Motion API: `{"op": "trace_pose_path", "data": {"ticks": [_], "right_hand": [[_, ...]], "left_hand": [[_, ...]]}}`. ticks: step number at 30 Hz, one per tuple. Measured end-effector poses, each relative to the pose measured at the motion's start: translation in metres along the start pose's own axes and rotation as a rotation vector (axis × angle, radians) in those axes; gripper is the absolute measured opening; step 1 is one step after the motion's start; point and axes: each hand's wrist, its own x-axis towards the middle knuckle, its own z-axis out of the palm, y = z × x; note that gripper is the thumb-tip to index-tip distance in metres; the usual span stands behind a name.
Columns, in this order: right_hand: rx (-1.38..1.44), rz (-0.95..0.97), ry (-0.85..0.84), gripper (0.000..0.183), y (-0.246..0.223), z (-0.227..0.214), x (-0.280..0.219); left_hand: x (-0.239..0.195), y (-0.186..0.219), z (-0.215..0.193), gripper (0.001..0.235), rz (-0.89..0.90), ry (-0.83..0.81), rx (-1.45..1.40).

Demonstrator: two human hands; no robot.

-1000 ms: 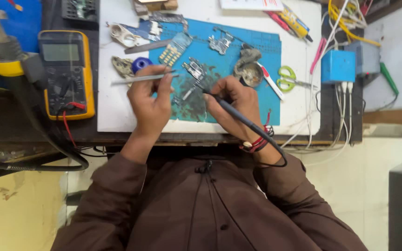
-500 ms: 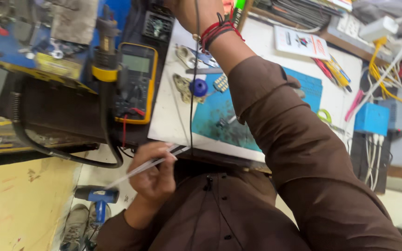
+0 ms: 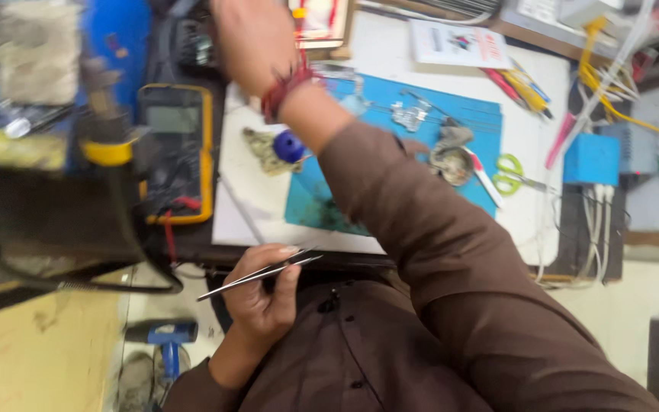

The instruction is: The person uses a hot air gun and tweezers to remove and reposition small components on a circuit board. They also use a toothbrush to clean the board and apply flux from a tube to specific areas.

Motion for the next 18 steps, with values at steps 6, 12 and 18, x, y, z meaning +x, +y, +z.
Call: {"op": "trace_pose_path", "data": {"ticks": [6, 12, 18], "right_hand": [[0.722, 0.211, -0.270, 0.030, -0.040, -0.176, -0.142], [0.574, 0.341, -0.331, 0.013, -0.013, -0.262, -0.231], [0.246, 0.895, 0.223, 0.012, 0.023, -0.305, -0.299]], "left_hand": [[0.015, 0.003, 0.024, 0.020, -0.146, -0.216, 0.171], [0.039, 0.008, 0.086, 0.022, 0.147, -0.682, 0.251], [0.060, 0.002, 0.151, 0.013, 0.171, -0.762, 0.297]]}}
